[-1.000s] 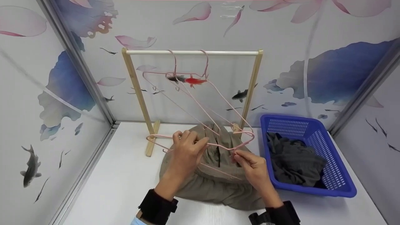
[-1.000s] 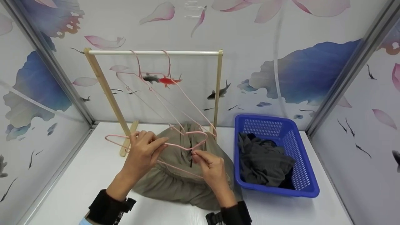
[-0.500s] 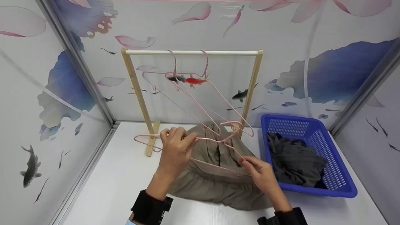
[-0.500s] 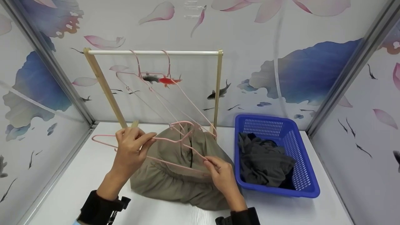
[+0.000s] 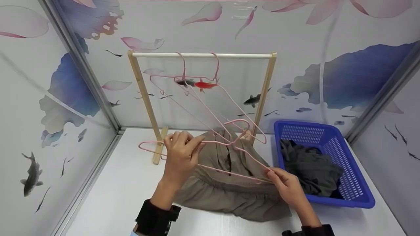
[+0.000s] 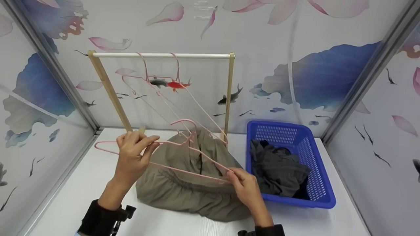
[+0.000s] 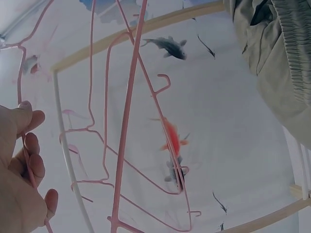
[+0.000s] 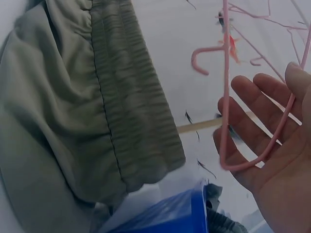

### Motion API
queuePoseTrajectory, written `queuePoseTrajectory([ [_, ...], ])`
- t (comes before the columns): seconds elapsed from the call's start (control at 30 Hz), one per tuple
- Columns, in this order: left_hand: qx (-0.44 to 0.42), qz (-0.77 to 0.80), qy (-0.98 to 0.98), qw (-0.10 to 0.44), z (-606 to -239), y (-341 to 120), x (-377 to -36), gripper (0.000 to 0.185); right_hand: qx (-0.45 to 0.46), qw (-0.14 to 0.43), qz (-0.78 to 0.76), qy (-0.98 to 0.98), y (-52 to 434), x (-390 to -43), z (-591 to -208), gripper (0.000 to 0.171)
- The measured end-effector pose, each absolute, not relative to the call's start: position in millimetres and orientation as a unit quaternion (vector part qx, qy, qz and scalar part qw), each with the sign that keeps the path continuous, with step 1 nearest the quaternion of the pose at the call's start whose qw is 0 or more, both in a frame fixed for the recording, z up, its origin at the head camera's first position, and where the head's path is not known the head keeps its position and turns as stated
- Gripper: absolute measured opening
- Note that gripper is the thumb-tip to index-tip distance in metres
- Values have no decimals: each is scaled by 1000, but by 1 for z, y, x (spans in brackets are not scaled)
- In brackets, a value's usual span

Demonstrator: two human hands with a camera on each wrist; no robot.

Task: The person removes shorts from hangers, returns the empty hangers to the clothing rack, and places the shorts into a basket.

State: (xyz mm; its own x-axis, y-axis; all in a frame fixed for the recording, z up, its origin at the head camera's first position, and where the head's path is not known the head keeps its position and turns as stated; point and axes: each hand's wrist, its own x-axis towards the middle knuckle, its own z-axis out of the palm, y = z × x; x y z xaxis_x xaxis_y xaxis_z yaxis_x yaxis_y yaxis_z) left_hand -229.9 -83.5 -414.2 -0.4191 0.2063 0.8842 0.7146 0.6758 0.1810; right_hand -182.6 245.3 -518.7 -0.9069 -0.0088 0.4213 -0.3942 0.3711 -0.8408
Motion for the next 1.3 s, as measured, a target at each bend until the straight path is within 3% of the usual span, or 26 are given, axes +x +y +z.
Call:
queuePoseTrajectory([
  [0.17,-289,-288,-792,454,-414,-82,-231,14,130,185,561,-796,253,-179,-516,21],
  [0.3,-288,-287,-795,451,-413,-81,-231,16,146,223,560,-785,254,-178,-513,24],
  [0.57,-284,-264,-809,442,-412,-83,-227,37,163,300,521,-783,258,-181,-507,29],
  [0.93,-283,-256,-814,438,-418,-86,-227,38,127,283,561,-767,258,-177,-494,25],
  [1.3,-267,-249,-828,426,-436,-89,-226,38,89,306,573,-755,262,-177,-484,24],
])
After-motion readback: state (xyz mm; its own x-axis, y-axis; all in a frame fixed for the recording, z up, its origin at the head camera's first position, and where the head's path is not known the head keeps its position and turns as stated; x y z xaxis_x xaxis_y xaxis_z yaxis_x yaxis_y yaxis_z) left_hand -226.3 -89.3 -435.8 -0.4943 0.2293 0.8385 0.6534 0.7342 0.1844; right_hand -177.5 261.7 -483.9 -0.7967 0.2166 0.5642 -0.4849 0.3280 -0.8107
